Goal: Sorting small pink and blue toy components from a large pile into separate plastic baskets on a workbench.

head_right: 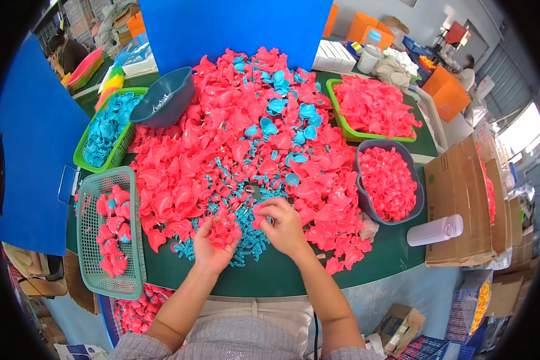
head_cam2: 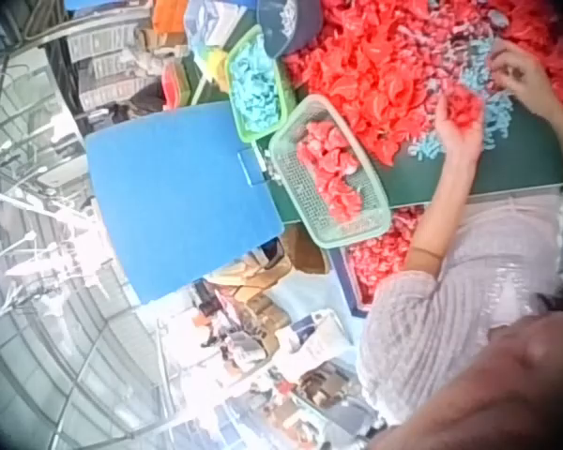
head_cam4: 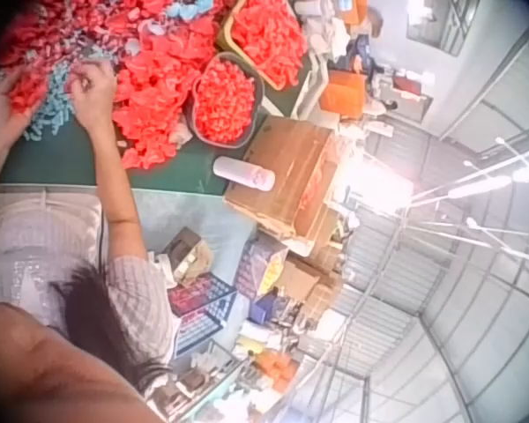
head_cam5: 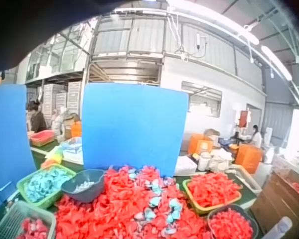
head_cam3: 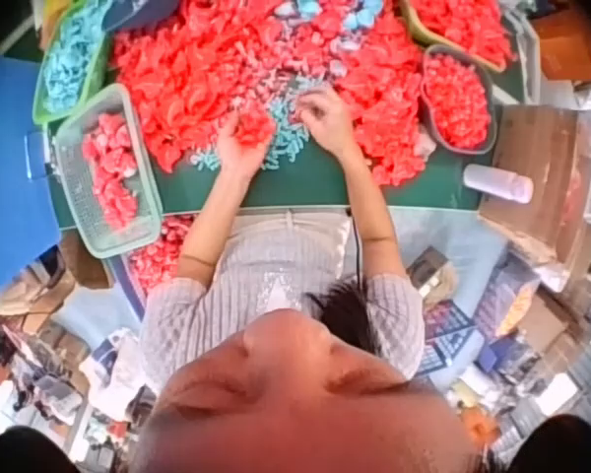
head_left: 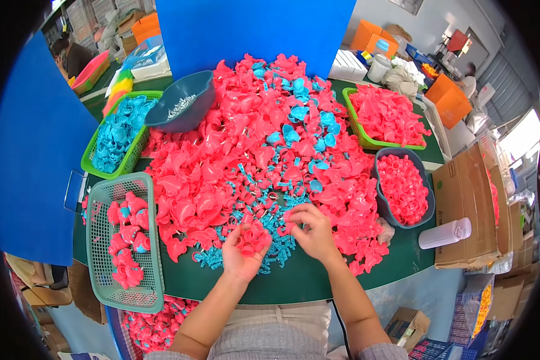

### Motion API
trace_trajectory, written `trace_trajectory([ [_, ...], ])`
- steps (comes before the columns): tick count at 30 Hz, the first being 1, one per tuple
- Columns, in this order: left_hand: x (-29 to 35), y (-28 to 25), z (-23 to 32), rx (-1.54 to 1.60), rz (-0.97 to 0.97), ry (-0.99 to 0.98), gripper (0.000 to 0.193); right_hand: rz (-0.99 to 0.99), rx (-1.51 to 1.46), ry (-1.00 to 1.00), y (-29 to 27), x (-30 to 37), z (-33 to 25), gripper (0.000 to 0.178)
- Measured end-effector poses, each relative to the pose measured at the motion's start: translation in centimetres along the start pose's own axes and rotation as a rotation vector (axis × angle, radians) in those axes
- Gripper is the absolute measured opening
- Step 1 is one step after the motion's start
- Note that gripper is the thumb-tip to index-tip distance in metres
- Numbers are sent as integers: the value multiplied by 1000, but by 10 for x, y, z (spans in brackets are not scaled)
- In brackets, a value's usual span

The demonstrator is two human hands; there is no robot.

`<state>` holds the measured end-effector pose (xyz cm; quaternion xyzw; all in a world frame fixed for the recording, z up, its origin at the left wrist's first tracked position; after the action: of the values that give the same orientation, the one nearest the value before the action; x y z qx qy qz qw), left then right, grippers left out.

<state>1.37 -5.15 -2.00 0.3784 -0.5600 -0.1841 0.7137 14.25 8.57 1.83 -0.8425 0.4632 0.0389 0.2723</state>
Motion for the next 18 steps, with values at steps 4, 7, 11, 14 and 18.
trace_trajectory([
  [4,-1,13,-17,-49,12,-20,26,-207,2,-122,7,-4,-37,18],
  [7,-12,23,-36,-37,6,-42,28,-210,131,-97,0,-6,-41,18],
  [11,-28,52,-67,-111,-83,-69,27,-60,186,-95,-36,-9,-35,18],
  [14,-31,101,-114,-180,-100,-122,18,217,259,-125,-83,-8,-24,17],
  [18,-55,164,-200,-379,-219,-257,22,678,250,-40,-161,-7,33,17],
])
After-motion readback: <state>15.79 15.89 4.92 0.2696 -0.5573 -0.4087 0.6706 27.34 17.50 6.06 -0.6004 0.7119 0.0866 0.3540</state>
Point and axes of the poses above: each hand's wrist, its own x-axis away from the middle knuckle, its own y-axis out of the palm, z = x × y, the point moved 1 cm from there along -x, towards the middle knuckle, and after that the axes turned 8 degrees about z, right-handed, at the moved point
